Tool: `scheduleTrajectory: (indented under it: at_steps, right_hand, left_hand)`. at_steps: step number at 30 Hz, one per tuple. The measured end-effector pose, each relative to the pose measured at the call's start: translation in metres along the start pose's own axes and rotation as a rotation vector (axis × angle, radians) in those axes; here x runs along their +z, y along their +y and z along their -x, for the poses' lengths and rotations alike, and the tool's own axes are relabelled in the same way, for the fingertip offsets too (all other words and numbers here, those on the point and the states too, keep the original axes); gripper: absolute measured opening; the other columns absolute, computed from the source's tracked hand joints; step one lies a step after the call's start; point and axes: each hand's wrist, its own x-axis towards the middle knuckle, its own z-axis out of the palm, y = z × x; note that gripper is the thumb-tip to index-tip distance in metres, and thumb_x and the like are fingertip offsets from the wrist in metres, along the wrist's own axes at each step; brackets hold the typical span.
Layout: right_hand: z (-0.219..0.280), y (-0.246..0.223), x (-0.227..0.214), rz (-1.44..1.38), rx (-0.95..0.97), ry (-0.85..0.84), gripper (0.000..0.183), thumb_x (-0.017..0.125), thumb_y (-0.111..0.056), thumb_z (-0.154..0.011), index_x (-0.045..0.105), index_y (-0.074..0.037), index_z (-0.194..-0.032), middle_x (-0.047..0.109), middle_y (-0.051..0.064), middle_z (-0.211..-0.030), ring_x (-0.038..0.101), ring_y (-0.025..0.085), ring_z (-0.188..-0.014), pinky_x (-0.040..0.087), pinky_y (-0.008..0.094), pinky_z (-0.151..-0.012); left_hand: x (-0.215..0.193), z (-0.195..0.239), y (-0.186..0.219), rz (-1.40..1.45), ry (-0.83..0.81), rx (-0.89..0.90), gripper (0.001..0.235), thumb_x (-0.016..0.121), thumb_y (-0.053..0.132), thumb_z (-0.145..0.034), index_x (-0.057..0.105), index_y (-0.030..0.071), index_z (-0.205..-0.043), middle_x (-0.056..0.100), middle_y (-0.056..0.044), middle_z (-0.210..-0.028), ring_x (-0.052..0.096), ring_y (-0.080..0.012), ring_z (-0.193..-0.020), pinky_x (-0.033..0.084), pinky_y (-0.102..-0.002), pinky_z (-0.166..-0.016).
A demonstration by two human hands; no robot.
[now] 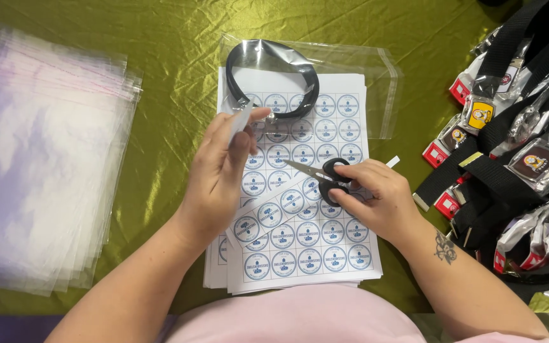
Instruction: Rolling up belts, placing them in plastic bags, and cutting out labels from a sheet of paper.
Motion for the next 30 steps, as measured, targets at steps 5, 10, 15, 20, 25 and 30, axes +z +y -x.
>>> scheduleTrajectory:
  at_steps: [5, 10, 15, 20, 25, 30]
  right_hand:
    - [0.009, 0.008, 0.003, -0.248, 0.174, 0.040, 0.031, 0.086, -0.002, -0.077, 0.077, 0.000, -0.106, 0.075, 0.010, -0.078, 0.065, 0.014, -0.062, 0.056, 0.029, -0.063]
    - [0.008, -0.004, 0.002, -0.750, 0.326, -0.115, 0.027, 0.090, -0.006, -0.073, 0.074, 0.003, -0.093, 0.077, 0.015, -0.073, 0.071, 0.014, -0.069, 0.059, 0.028, -0.069]
    - [0.012, -0.002, 0.000, -0.812, 0.281, -0.253, 0.042, 0.095, -0.027, -0.069, 0.073, 0.005, -0.086, 0.076, 0.017, -0.069, 0.072, 0.017, -0.064, 0.059, 0.028, -0.063]
    - [0.001, -0.011, -0.013, -0.667, 0.211, -0.528, 0.076, 0.073, -0.077, -0.075, 0.070, -0.004, -0.100, 0.074, 0.010, -0.098, 0.078, 0.022, -0.089, 0.058, 0.027, -0.070]
    - [-0.006, -0.017, -0.014, -0.556, 0.135, -0.586, 0.079, 0.061, -0.082, -0.081, 0.070, -0.006, -0.102, 0.076, 0.007, -0.094, 0.070, 0.016, -0.081, 0.055, 0.027, -0.070]
    - [-0.004, -0.015, -0.012, -0.518, 0.143, -0.585, 0.078, 0.058, -0.083, -0.082, 0.068, -0.007, -0.099, 0.075, 0.006, -0.092, 0.068, 0.015, -0.079, 0.053, 0.026, -0.069]
  left_hand:
    - [0.005, 0.000, 0.009, 0.078, -0.105, -0.113, 0.079, 0.032, 0.064, -0.100, 0.054, -0.002, -0.137, 0.054, -0.015, -0.099, 0.050, -0.0226, -0.089, 0.046, -0.039, -0.086]
    - [0.010, 0.006, -0.006, 0.225, -0.131, -0.205, 0.039, 0.038, 0.030, -0.103, 0.059, 0.001, -0.119, 0.055, -0.011, -0.096, 0.055, -0.0224, -0.098, 0.047, -0.038, -0.089]
    - [0.012, 0.007, 0.003, 0.187, -0.035, -0.230, 0.020, 0.057, 0.020, -0.101, 0.069, 0.004, -0.105, 0.066, -0.009, -0.084, 0.063, -0.0168, -0.080, 0.053, -0.030, -0.072]
    - [0.010, 0.005, 0.019, 0.114, -0.018, -0.215, 0.020, 0.064, 0.022, -0.097, 0.064, 0.011, -0.114, 0.064, 0.002, -0.091, 0.059, -0.0071, -0.078, 0.052, -0.022, -0.070]
    - [0.008, 0.007, 0.020, 0.102, -0.043, -0.199, 0.016, 0.066, 0.011, -0.098, 0.067, 0.015, -0.113, 0.061, 0.006, -0.079, 0.043, -0.0033, -0.060, 0.038, -0.019, -0.058]
    - [0.008, 0.006, 0.019, 0.021, -0.067, -0.019, 0.025, 0.064, 0.005, -0.098, 0.070, 0.008, -0.121, 0.075, -0.009, -0.119, 0.066, -0.0151, -0.094, 0.054, -0.027, -0.086]
